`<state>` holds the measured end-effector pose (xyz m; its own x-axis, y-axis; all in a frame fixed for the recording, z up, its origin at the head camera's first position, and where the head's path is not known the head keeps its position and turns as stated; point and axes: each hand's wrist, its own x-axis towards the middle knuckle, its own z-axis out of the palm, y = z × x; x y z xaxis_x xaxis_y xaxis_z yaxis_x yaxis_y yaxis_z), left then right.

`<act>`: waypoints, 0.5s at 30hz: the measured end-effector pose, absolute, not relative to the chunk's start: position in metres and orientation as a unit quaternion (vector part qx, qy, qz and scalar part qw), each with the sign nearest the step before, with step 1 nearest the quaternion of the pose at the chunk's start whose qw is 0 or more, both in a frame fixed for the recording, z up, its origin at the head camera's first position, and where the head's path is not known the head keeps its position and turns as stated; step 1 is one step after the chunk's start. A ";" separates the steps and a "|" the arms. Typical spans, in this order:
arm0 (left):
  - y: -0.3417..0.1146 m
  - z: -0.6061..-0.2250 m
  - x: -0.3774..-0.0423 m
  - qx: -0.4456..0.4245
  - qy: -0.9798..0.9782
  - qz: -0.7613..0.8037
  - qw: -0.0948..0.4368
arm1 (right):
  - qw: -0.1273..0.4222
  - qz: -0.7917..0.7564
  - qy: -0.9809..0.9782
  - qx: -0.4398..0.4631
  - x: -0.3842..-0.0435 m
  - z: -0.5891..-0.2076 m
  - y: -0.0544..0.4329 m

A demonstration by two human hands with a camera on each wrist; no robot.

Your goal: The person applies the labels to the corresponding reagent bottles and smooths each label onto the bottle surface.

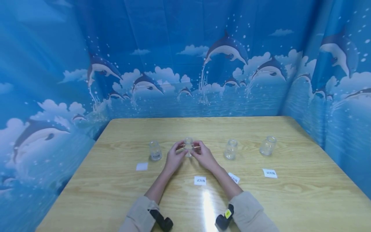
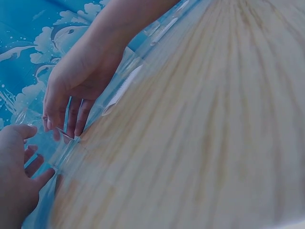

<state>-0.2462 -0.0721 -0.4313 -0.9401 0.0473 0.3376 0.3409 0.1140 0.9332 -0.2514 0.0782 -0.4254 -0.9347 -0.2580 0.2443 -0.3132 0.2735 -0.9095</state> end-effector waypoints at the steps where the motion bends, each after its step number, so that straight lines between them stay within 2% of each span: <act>1: -0.072 -0.431 -0.246 -0.132 -0.737 -0.653 0.112 | 0.022 0.576 -0.798 0.177 -0.254 -0.429 0.079; 7: -0.076 -0.436 -0.246 -0.126 -0.738 -0.652 0.118 | 0.018 0.555 -0.816 0.163 -0.263 -0.448 0.087; 12: -0.082 -0.454 -0.245 -0.094 -0.748 -0.643 0.138 | 0.009 0.527 -0.833 0.169 -0.251 -0.446 0.102; 15: -0.084 -0.460 -0.237 -0.124 -0.775 -0.607 0.125 | -0.002 0.493 -0.847 0.200 -0.241 -0.446 0.114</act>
<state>-0.2367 -0.0840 -0.4604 -0.9384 0.0401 0.3433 0.3429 0.2324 0.9101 -0.2411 0.1138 -0.4461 -0.9197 -0.3415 0.1939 -0.3372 0.4338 -0.8355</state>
